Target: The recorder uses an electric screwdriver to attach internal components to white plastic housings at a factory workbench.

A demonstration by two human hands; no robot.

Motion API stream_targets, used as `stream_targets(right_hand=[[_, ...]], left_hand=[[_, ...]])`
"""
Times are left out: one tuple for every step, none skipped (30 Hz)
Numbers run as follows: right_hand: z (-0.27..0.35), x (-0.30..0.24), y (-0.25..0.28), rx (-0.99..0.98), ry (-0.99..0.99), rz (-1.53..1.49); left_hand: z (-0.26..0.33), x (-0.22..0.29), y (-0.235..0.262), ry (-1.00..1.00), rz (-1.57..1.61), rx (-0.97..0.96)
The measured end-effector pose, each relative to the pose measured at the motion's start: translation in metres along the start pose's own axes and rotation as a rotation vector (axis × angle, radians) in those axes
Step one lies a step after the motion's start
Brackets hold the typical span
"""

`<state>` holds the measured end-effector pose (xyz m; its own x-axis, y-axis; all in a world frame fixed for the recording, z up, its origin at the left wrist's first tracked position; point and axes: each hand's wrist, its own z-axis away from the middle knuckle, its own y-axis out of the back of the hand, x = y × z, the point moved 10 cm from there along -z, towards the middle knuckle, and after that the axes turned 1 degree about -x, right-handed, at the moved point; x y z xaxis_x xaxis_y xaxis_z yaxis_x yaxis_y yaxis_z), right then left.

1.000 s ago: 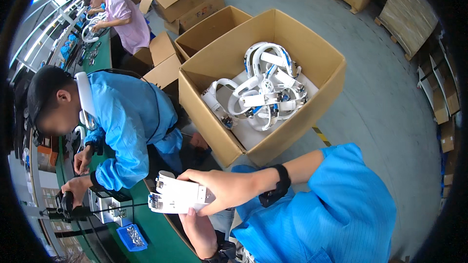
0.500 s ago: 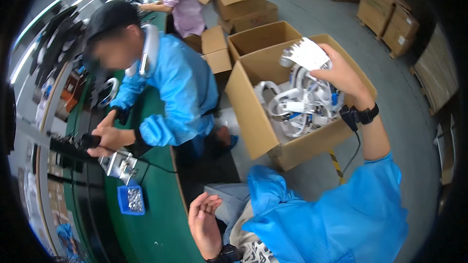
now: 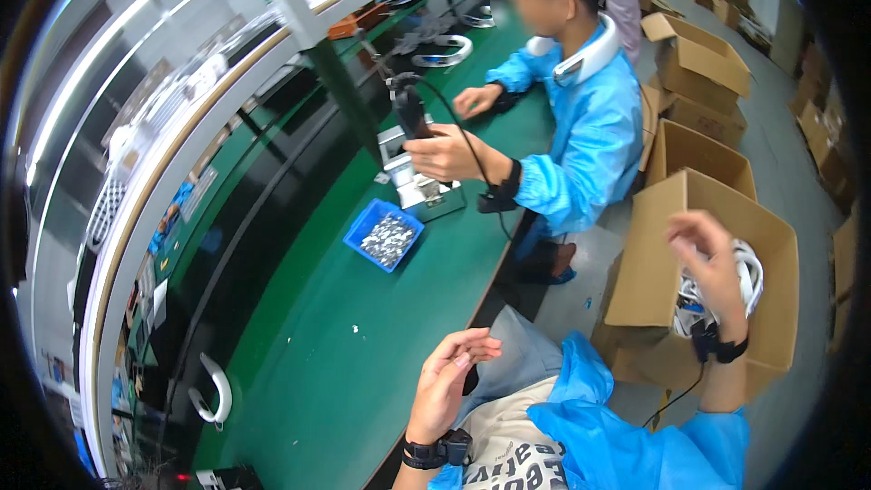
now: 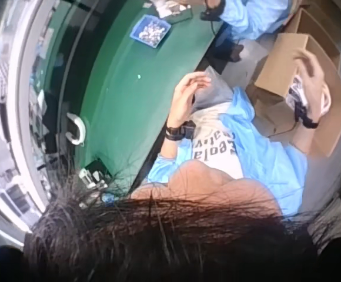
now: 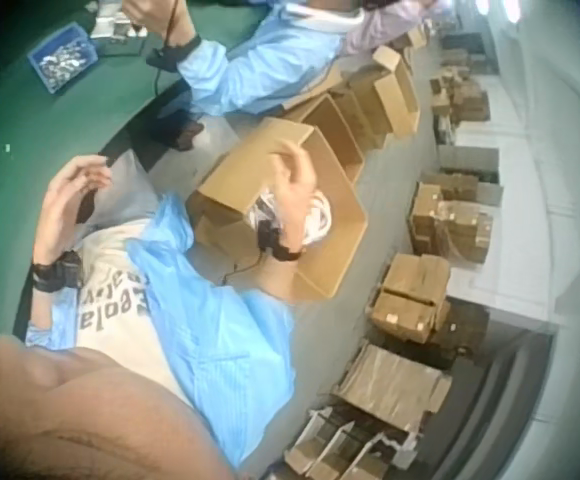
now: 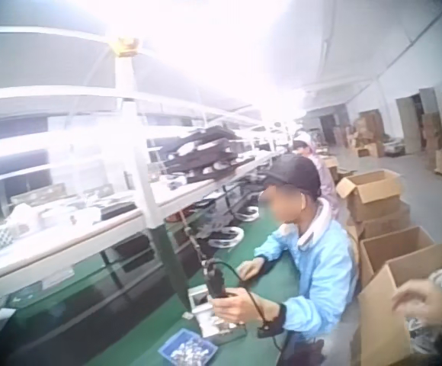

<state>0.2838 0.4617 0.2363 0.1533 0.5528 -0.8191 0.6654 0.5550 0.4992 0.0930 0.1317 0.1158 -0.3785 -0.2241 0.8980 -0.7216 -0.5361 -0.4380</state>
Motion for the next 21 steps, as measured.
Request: stream_targets(right_hand=[[-0.005, -0.01, -0.039, -0.123, 0.066, -0.079], [-0.008, -0.02, -0.078, -0.24, 0.081, -0.112], [-0.011, -0.032, -0.116, -0.366, 0.103, -0.149], [-0.012, -0.04, -0.149, -0.446, 0.077, -0.175], [-0.009, -0.051, -0.179, -0.535, 0.056, -0.189], [-0.006, -0.05, -0.21, -0.57, 0.073, -0.25], [-0.001, -0.055, -0.238, -0.626, 0.096, -0.253], [0.006, -0.056, -0.263, -0.678, 0.082, -0.303], [0.014, -0.054, -0.287, -0.729, 0.063, -0.35], [0.02, -0.045, -0.313, -0.762, 0.023, -0.398], [0.028, -0.048, -0.335, -0.818, -0.037, -0.41], [0.036, -0.058, -0.362, -0.881, -0.033, -0.455], [0.044, -0.068, -0.39, -0.937, -0.034, -0.497], [0.053, -0.078, -0.418, -1.018, -0.023, -0.55], [0.059, -0.09, -0.441, -1.067, -0.002, -0.556], [0.067, -0.098, -0.463, -1.119, -0.028, -0.558], [0.076, -0.105, -0.481, -1.166, -0.061, -0.556], [0.083, -0.117, -0.493, -1.21, -0.012, -0.529], [0.089, -0.12, -0.501, -1.242, -0.004, -0.522], [0.091, -0.12, -0.51, -1.264, -0.009, -0.518], [0.094, -0.122, -0.521, -1.291, -0.007, -0.52]], left_hand=[[0.004, 0.006, 0.013, -0.017, 0.01, 0.051], [0.011, 0.014, 0.027, -0.051, 0.031, 0.108], [0.019, 0.02, 0.043, -0.075, 0.03, 0.153], [0.029, 0.026, 0.067, -0.119, 0.033, 0.225], [0.044, 0.035, 0.088, -0.17, 0.044, 0.302], [0.058, 0.044, 0.108, -0.201, 0.072, 0.383], [0.071, 0.053, 0.127, -0.245, 0.071, 0.468], [0.08, 0.057, 0.143, -0.257, 0.089, 0.511], [0.091, 0.061, 0.159, -0.269, 0.107, 0.551], [0.104, 0.065, 0.179, -0.311, 0.11, 0.633], [0.11, 0.064, 0.194, -0.325, 0.144, 0.643], [0.121, 0.064, 0.204, -0.343, 0.172, 0.65], [0.14, 0.067, 0.211, -0.378, 0.171, 0.71], [0.161, 0.075, 0.213, -0.395, 0.048, 0.807], [0.18, 0.087, 0.212, -0.399, -0.077, 0.895], [0.197, 0.111, 0.196, -0.506, -0.224, 0.909], [0.217, 0.137, 0.174, -0.504, -0.396, 0.949], [0.236, 0.175, 0.142, -0.592, -0.727, 0.914], [0.25, 0.204, 0.107, -0.663, -1.059, 0.856], [0.264, 0.224, 0.08, -0.74, -1.212, 0.83], [0.276, 0.242, 0.053, -0.811, -1.377, 0.803]])
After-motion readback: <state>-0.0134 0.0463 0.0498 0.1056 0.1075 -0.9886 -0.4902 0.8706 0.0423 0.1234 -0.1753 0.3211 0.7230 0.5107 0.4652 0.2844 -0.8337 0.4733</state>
